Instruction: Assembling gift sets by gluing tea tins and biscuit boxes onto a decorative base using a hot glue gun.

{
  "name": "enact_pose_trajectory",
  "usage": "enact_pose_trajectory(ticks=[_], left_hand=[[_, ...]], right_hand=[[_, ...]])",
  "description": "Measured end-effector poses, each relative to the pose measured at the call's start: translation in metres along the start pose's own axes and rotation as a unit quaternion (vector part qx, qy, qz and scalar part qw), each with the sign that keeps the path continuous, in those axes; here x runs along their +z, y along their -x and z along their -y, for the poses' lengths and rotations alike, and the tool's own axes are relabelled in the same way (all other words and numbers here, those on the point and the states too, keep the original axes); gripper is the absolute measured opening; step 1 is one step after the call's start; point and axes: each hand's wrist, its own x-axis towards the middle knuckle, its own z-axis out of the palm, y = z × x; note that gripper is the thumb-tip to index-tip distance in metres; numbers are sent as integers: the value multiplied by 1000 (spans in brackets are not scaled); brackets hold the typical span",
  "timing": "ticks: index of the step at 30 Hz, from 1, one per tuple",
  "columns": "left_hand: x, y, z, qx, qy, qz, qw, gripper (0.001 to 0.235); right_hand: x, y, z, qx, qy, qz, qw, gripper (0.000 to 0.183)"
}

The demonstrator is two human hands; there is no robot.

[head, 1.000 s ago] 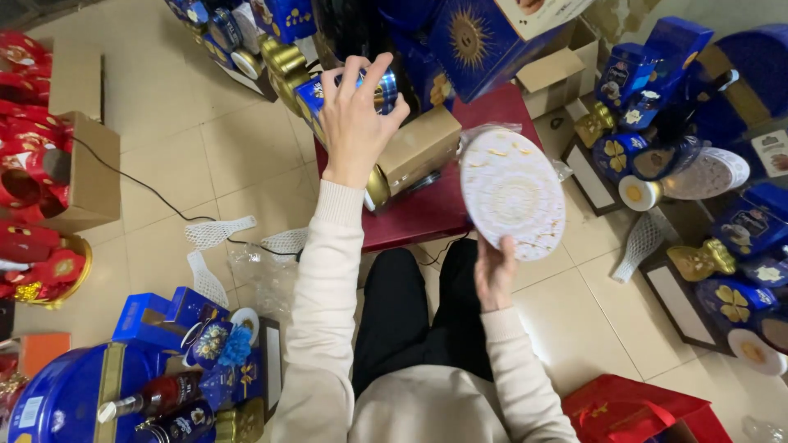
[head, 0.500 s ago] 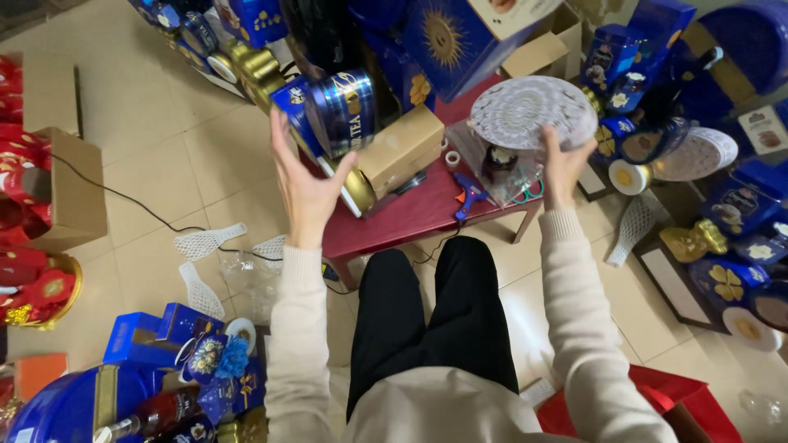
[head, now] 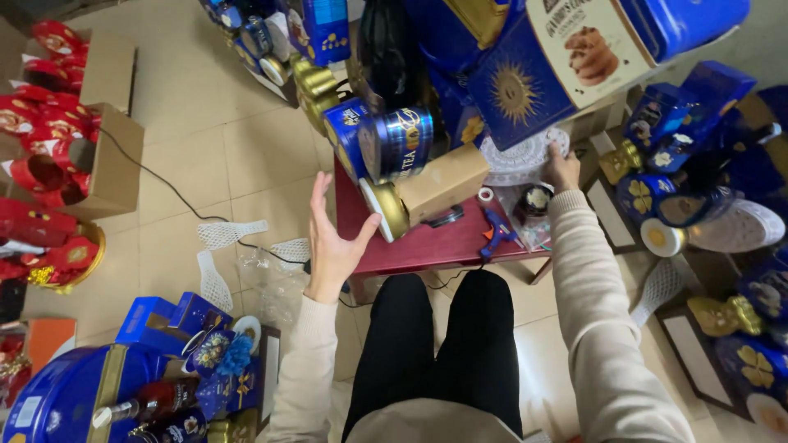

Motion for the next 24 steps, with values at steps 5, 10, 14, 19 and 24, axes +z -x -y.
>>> enact_pose_trajectory(ticks=[5,10,14,19,24], left_hand=[[3,-6,4,1,7,7,1000,106],[15,-10,3,20,18,13,1000,104],[31,-21,-8,96,-15,-26,995,104],[55,-55,-64,258,-154,-26,954,87],[69,-125,-116,274,-217,86,933,73]], right_hand=[[7,-43,-75,-39,101,41,993,28],[-22,55,18,-160,-5,-51,986,31],[-58,193,149,-377,-210,-109,895,29],[-80,255,236,-502,-265,-75,820,80],[-82,240,265,-502,-289,-98,809,114]])
